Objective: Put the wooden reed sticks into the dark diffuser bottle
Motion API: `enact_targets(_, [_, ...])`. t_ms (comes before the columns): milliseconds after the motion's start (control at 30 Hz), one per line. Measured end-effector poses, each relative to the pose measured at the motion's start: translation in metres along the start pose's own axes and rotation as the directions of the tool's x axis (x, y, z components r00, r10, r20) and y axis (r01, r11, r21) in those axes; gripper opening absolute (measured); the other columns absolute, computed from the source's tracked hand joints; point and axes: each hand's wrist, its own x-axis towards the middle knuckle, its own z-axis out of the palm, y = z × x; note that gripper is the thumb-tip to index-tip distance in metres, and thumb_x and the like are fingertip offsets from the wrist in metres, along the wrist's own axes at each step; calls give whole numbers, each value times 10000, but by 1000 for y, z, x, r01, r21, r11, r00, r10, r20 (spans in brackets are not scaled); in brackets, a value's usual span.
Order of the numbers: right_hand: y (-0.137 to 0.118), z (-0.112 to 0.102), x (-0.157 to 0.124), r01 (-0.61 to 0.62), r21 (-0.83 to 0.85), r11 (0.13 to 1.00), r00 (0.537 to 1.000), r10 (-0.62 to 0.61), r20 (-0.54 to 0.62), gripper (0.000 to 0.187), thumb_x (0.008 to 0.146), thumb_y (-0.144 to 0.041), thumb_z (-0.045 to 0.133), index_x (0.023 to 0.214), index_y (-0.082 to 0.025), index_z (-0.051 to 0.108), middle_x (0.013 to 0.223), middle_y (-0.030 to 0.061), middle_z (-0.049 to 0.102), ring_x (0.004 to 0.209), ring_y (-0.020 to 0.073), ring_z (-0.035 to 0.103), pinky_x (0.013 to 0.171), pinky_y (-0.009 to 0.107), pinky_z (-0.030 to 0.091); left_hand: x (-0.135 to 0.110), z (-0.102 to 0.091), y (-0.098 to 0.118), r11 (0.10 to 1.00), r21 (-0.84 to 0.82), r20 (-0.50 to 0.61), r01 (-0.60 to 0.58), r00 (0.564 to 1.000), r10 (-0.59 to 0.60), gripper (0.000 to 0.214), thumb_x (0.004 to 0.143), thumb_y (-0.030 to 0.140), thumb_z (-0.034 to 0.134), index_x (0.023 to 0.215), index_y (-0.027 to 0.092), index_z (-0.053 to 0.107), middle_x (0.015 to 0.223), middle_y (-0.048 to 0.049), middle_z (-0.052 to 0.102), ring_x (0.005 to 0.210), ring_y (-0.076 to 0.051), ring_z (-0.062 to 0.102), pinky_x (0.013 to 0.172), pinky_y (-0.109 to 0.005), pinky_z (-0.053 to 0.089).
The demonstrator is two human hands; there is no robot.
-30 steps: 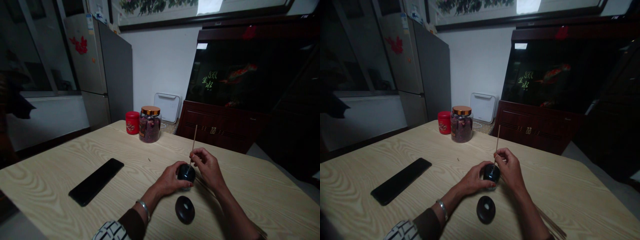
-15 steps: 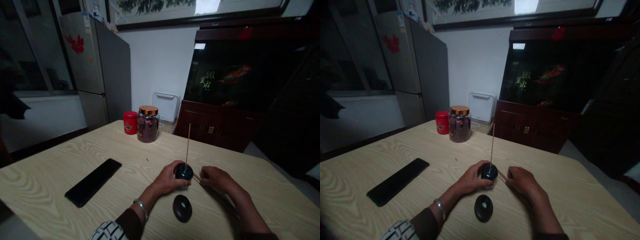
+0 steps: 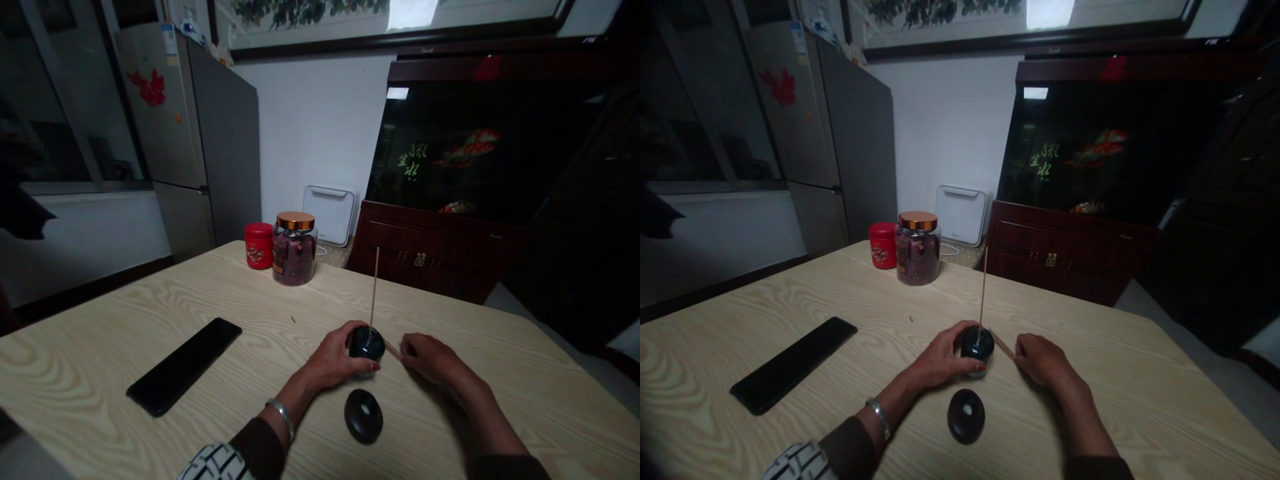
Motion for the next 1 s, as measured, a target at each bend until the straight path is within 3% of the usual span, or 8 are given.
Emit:
enact_targets(367, [-1, -27, -7, 119, 201, 972, 990, -102, -94, 93, 761, -199, 526, 717, -188, 607, 759, 46, 684, 708, 169, 589, 633, 269, 400, 0, 1, -3, 1000, -18, -3, 11, 1000, -11, 727, 605, 305, 876, 1260, 195, 579, 1140, -62, 665, 1025, -224, 608, 900, -307, 460])
enact_targets(567, [-7, -52, -19, 236, 541, 807, 950, -75, -303, 220, 805, -406, 577, 781, -190, 608, 659, 5, 614, 595, 149, 565, 533, 259, 425, -1, 0, 1, 1000, 2, 2, 21, 1000, -21, 719, 611, 322, 870, 1256, 192, 580, 1123, -67, 668, 1018, -232, 606, 899, -322, 464])
enact_targets(667, [-15, -67, -26, 295, 653, 698, 881, 67, -469, 280, 776, -455, 663, 823, -182, 631, 691, 13, 625, 621, 148, 582, 524, 249, 454, -1, -1, 2, 1000, -1, 6, 20, 1000, -20, 728, 608, 322, 870, 1260, 184, 578, 1123, -72, 668, 1015, -233, 609, 905, -327, 465])
enact_targets(767, [-25, -76, -31, 403, 733, 549, 766, 236, -598, 298, 722, -439, 751, 845, -184, 656, 721, 13, 639, 643, 136, 592, 528, 229, 482, -1, 0, 1, 1000, -2, -1, 20, 1000, -20, 727, 608, 319, 869, 1260, 185, 578, 1131, -76, 667, 1031, -239, 607, 916, -331, 462])
enact_targets(900, [-41, -84, -38, 583, 746, 323, 603, 444, -663, 306, 660, -386, 823, 837, -193, 666, 763, 6, 650, 667, 118, 603, 501, 186, 492, 0, 0, -2, 999, -28, 4, 25, 1000, -25, 728, 605, 311, 871, 1258, 184, 575, 1127, -76, 670, 1023, -235, 611, 897, -317, 466])
enact_targets(1000, [-51, -89, -44, 662, 705, 255, 534, 500, -682, 277, 673, -350, 826, 832, -190, 664, 789, 7, 652, 676, 111, 614, 497, 177, 493, 0, 0, -3, 999, -19, 2, 26, 1000, -26, 728, 600, 319, 873, 1254, 190, 580, 1118, -70, 669, 1014, -234, 608, 887, -316, 466])
